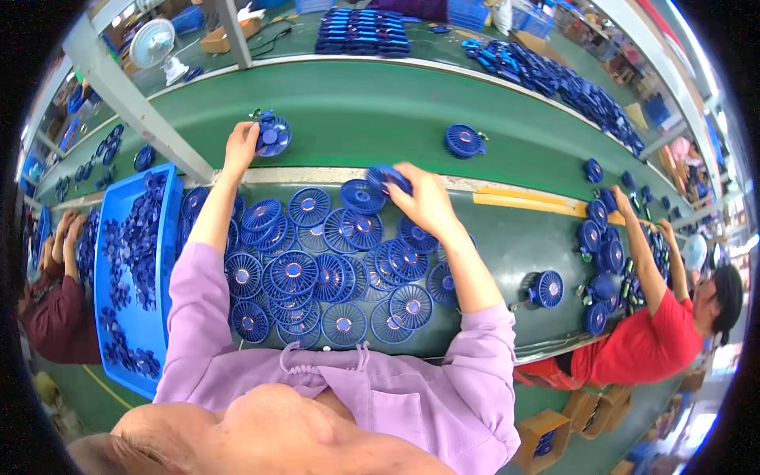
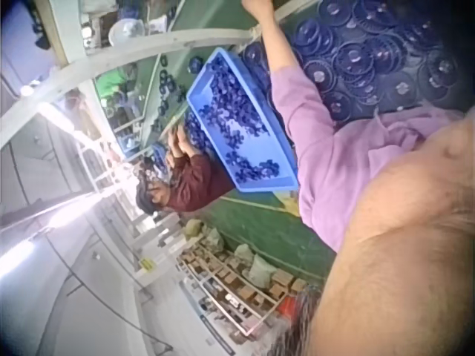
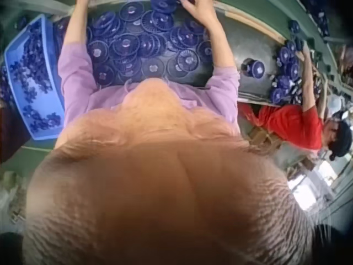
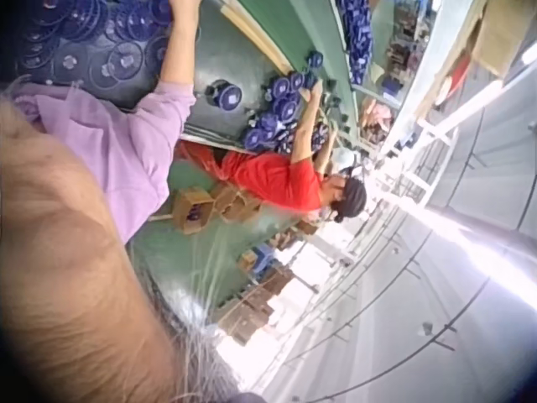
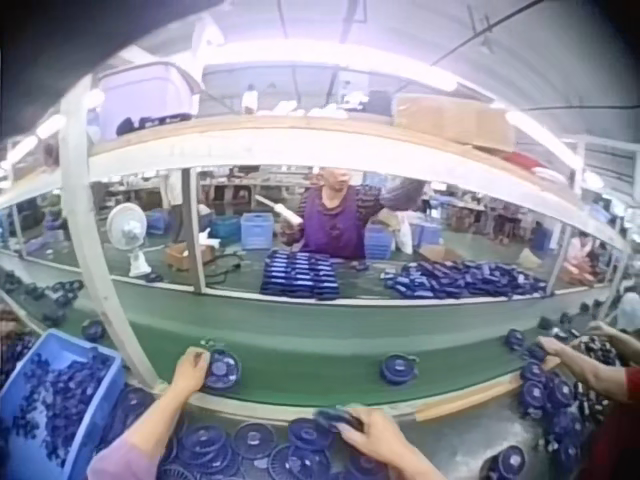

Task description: The person assembles portable fans by picking up fan parts from the table and conveyor belt, pressing the housings together by hand, and placing the assembled fans onto the conveyor belt.

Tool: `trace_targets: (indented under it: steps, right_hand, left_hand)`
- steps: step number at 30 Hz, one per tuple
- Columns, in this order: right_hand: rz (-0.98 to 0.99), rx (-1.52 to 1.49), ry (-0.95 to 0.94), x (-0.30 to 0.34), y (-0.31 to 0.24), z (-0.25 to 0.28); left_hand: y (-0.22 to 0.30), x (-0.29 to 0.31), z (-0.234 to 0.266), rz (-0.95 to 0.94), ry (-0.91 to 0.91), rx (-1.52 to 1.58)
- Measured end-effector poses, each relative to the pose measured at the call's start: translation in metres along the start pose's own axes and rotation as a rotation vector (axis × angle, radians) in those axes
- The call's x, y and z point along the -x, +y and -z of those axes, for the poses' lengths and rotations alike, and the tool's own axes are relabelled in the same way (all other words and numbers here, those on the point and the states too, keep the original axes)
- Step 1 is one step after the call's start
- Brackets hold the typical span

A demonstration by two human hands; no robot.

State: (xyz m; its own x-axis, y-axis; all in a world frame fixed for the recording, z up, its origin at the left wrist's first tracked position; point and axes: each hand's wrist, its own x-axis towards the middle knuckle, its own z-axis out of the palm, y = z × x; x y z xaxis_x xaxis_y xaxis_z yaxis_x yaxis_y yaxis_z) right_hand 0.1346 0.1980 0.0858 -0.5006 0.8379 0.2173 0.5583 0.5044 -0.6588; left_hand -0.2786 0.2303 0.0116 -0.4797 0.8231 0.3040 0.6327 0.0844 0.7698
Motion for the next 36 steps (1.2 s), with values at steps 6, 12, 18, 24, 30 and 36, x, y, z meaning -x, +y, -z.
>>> trace_targets:
  steps: [6, 12, 18, 24, 30, 36]
  right_hand:
    - [0.108, -0.851, 0.01, -0.038, -0.06, -0.034]
    - [0.478, -0.088, 0.389, -0.033, -0.087, -0.068]
    - [0.774, 0.072, 0.256, -0.014, -0.103, -0.081]
    - [0.572, -0.27, 0.024, -0.006, -0.103, -0.111]
    - [0.424, -0.937, -0.038, -0.01, -0.125, -0.136]
    - [0.282, -0.895, 0.032, -0.041, -0.099, -0.14]
  left_hand:
    - [0.113, 0.089, -0.023, 0.282, -0.262, 1.16]
    - [0.128, 0.146, -0.003, 0.384, -0.588, 1.651]
    - [0.118, 0.173, 0.014, 0.43, -0.4, 1.753]
    - [0.146, 0.199, 0.026, 0.357, -0.087, 1.517]
    - [0.144, 0.206, 0.011, -0.301, 0.375, 0.558]
    - [0.135, 0.169, -0.006, -0.279, 0.238, 0.533]
